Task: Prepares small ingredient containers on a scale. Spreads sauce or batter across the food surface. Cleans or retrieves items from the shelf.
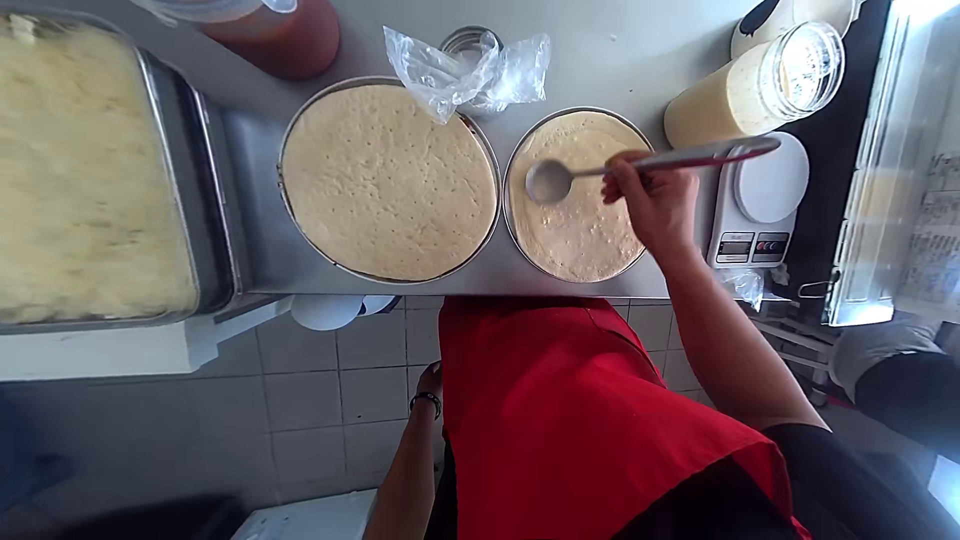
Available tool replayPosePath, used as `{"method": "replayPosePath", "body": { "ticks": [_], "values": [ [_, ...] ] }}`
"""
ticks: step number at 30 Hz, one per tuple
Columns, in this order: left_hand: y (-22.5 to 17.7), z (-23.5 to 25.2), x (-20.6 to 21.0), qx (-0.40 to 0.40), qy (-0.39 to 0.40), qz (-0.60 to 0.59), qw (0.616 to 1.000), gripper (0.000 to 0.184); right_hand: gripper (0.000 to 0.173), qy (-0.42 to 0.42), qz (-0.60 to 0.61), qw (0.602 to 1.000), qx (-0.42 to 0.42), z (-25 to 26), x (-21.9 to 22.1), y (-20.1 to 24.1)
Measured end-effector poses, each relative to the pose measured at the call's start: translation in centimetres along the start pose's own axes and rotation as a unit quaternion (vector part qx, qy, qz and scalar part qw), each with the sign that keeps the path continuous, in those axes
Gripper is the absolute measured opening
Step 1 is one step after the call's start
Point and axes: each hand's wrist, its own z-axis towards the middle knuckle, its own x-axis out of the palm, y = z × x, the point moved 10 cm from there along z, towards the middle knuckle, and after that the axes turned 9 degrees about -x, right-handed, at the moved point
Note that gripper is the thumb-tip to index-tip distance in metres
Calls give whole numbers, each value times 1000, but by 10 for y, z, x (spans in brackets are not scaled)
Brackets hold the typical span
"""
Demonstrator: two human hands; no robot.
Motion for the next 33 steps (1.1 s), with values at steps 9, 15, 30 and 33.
{"method": "replayPosePath", "body": {
  "ticks": [9,15,30,33],
  "values": [
    [3,14,0,0,7,-6,1000,37,23,-31,-34,997,55,-12,-20,-7],
    [-17,-8,-10,34,-2,12,999,37,27,-95,-62,984,141,-35,-72,-30],
    [-28,27,-16,34,1,71,997,39,22,-164,3,976,143,-33,-54,-34],
    [-20,41,-16,64,-2,62,996,39,21,-206,18,965,162,-20,-61,-45]
  ]
}}
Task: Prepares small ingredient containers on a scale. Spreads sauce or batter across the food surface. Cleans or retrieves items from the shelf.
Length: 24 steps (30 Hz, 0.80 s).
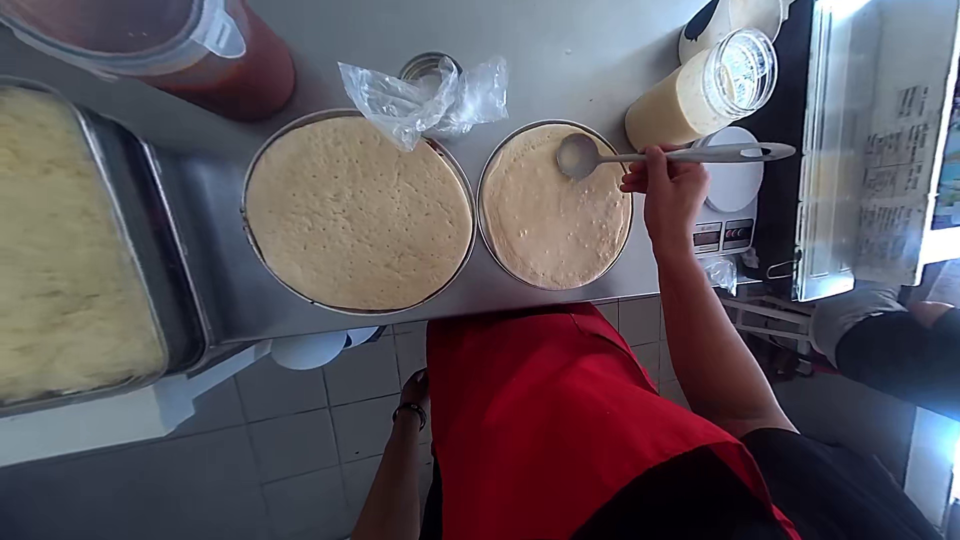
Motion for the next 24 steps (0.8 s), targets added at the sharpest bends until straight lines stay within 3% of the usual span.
{"method": "replayPosePath", "body": {
  "ticks": [7,11,15,18,20,24],
  "values": [
    [0,-1,-1,-17,-3,15,1000,39,25,13,-60,998,27,-42,-47,-10],
    [-2,-15,4,-9,-5,3,1000,38,24,52,-97,994,16,-76,-31,9],
    [-8,-26,0,-2,-2,6,1000,38,19,28,-122,984,-126,-68,-56,51],
    [-2,1,-10,39,0,74,996,40,19,1,-123,957,-261,-75,-78,102],
    [-7,-11,-23,36,14,156,987,44,20,-7,-150,936,-319,-89,-78,121],
    [-41,-76,-52,14,46,327,944,48,17,52,-217,907,-356,-115,-25,84]
  ]
}}
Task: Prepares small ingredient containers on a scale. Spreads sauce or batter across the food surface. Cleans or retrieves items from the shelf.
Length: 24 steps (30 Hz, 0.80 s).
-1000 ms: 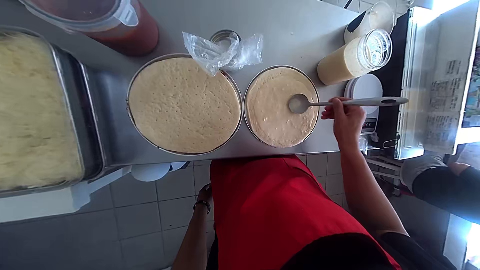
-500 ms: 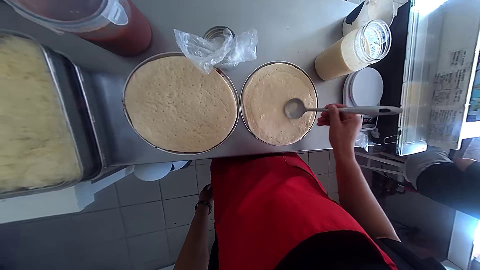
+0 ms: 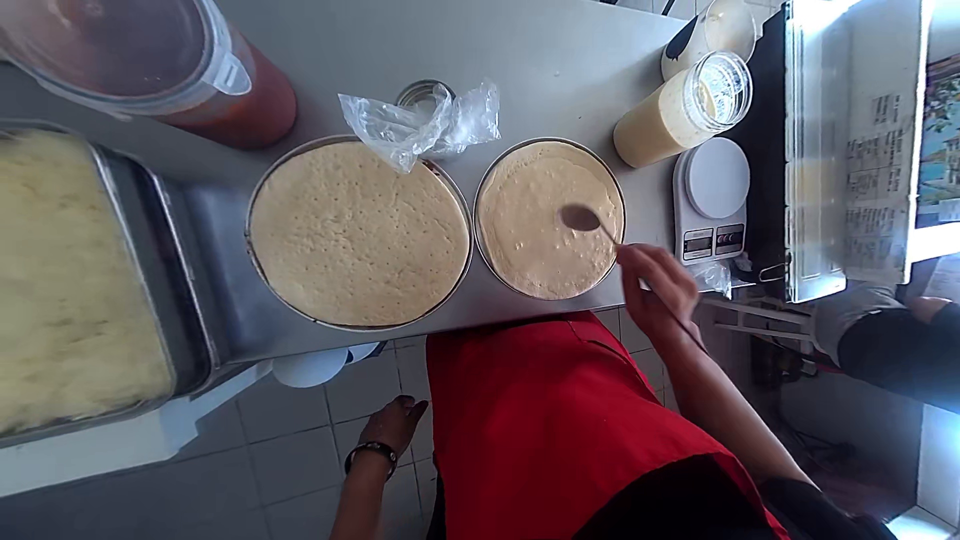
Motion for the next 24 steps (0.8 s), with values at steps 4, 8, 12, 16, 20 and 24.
{"method": "replayPosePath", "body": {
  "ticks": [4,8,12,16,20,24],
  "values": [
    [-22,-50,-33,37,-8,13,999,44,17,-9,-13,999,31,-10,2,-15],
    [-37,-64,-46,37,-16,45,998,48,19,-45,-35,992,109,-16,-19,-50],
    [-43,-63,-46,25,-32,58,997,50,23,-65,12,971,228,-26,-9,-82],
    [-43,-61,-48,23,-59,55,996,52,26,-82,56,960,263,-32,4,-89],
    [-40,-62,-55,36,-79,21,996,53,21,-78,24,976,202,-38,7,-73],
    [-35,-63,-57,40,-81,15,996,53,18,-69,17,984,165,-48,14,-42]
  ]
}}
